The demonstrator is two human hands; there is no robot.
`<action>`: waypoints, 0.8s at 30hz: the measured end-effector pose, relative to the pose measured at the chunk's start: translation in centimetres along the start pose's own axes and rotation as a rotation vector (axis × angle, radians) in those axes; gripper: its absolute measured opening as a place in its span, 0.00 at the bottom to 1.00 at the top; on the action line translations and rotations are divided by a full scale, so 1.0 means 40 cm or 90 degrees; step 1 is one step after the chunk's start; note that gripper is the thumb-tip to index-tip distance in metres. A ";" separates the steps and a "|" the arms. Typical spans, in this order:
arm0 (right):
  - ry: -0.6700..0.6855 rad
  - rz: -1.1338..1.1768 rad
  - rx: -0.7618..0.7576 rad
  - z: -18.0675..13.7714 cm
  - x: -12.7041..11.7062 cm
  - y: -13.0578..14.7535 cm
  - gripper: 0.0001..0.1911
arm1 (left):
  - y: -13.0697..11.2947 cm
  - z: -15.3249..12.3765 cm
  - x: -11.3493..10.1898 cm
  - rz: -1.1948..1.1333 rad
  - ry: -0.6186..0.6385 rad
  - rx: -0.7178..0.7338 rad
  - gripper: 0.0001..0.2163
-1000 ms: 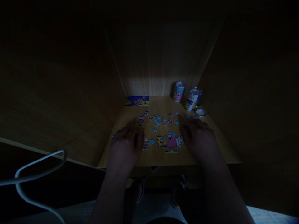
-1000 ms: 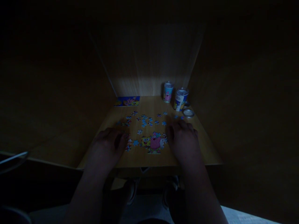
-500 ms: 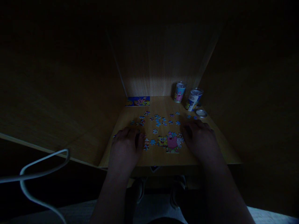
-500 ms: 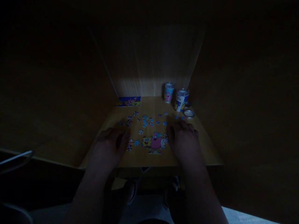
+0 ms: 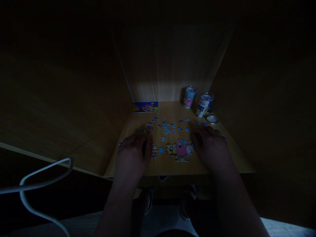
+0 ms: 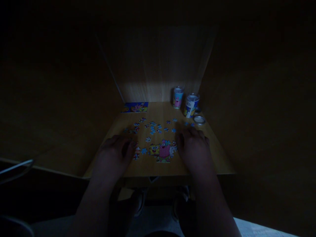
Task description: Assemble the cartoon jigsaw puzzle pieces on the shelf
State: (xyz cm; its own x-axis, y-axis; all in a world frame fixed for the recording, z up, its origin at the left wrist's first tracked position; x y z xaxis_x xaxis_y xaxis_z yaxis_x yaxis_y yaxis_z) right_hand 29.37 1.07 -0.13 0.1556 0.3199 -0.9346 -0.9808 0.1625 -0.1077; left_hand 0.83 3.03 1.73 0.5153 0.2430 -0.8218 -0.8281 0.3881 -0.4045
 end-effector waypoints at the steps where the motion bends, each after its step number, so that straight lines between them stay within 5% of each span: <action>1: -0.001 0.003 0.001 0.000 0.001 0.000 0.15 | 0.000 0.000 0.000 0.001 0.000 0.000 0.11; 24: -0.015 0.012 -0.003 -0.001 -0.006 0.002 0.14 | -0.001 -0.003 0.001 -0.003 -0.003 0.004 0.11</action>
State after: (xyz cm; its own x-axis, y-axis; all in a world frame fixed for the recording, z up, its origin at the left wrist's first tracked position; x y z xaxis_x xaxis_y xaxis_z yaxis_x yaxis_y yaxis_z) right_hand 29.25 0.98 0.07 0.1400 0.3447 -0.9282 -0.9841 0.1522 -0.0919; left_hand 0.84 2.91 1.65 0.5200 0.2460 -0.8180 -0.8245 0.3947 -0.4055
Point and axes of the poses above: each hand's wrist, its own z-axis towards the middle knuckle, its own x-axis out of the palm, y = z × x, the point moved 7 cm from there along z, towards the middle knuckle, and after that the axes turned 15 degrees about -z, right-handed, at the moved point
